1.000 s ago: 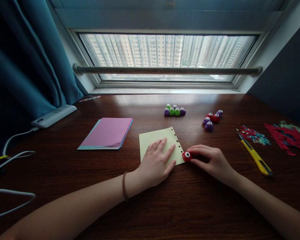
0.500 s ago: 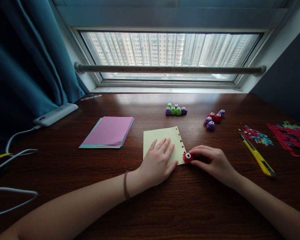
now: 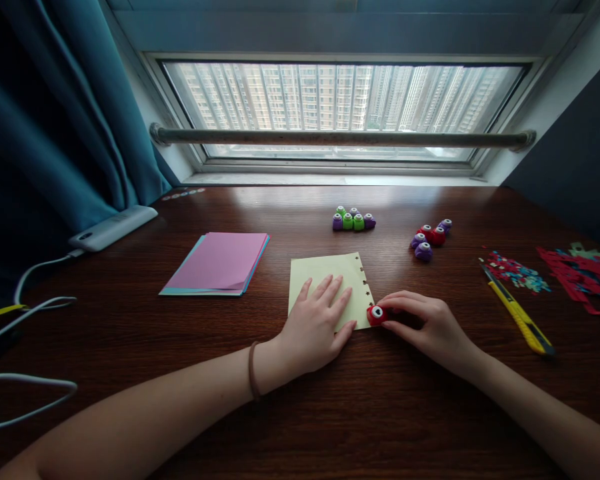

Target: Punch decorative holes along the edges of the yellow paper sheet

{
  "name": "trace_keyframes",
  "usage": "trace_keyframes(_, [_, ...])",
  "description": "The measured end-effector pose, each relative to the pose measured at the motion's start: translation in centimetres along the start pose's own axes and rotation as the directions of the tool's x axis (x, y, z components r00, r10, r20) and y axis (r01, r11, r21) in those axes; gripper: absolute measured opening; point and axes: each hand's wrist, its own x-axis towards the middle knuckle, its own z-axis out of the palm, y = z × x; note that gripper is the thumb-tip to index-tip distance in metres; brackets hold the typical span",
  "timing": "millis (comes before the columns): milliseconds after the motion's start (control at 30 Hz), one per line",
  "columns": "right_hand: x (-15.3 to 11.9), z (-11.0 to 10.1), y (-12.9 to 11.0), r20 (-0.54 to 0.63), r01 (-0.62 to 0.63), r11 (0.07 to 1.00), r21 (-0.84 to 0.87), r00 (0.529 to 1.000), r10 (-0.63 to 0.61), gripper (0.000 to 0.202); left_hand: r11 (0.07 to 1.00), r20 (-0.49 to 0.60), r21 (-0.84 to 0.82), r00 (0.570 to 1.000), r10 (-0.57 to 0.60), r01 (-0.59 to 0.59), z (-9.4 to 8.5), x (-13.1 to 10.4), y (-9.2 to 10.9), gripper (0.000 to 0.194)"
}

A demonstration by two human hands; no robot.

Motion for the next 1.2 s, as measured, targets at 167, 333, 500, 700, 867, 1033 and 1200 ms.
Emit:
trace_keyframes(167, [0.1, -0.1, -0.2, 0.005, -0.014, 1.000, 0.010, 1.000, 0.014, 0.020, 1.000, -0.022, 0.001, 1.000, 0.003, -0.003, 0.1, 0.0, 0.0, 0.052])
trace_keyframes(333, [-0.1, 0.1, -0.2, -0.040, -0.097, 0.990, 0.099, 0.994, 0.102, 0.028, 0.986, -0.179, 0.017, 0.969, 0.169, -0.169, -0.3, -0.2, 0.1, 0.058])
trace_keyframes(500, [0.5, 0.5, 0.0, -0.172, -0.261, 0.942, 0.212, 0.939, 0.299, 0.025, 0.945, -0.401, -0.015, 0.867, 0.294, -0.328, -0.8, -0.4, 0.2, 0.062])
trace_keyframes(700, [2.9, 1.5, 0.5, -0.134, -0.108, 0.992, -0.067, 0.986, 0.099, 0.041, 0.900, -0.261, 0.014, 0.867, 0.425, -0.437, -1.1, -0.3, 0.4, 0.055])
trace_keyframes(867, [3.0, 2.3, 2.4, -0.040, -0.153, 0.988, -0.033, 0.988, 0.152, 0.046, 0.881, -0.096, -0.019, 0.878, 0.469, -0.473, -1.5, 0.0, 0.7, 0.059])
trace_keyframes(1033, [2.4, 1.8, 3.0, 0.001, -0.172, 0.985, 0.020, 0.985, 0.172, 0.047, 0.879, -0.048, -0.072, 0.882, 0.469, -0.471, -1.4, 0.2, 0.6, 0.063])
trace_keyframes(1200, [2.2, 1.9, 2.9, 0.001, -0.148, 0.989, 0.007, 0.989, 0.148, 0.043, 0.872, -0.026, -0.127, 0.880, 0.474, -0.473, -1.3, 0.2, 0.6, 0.066])
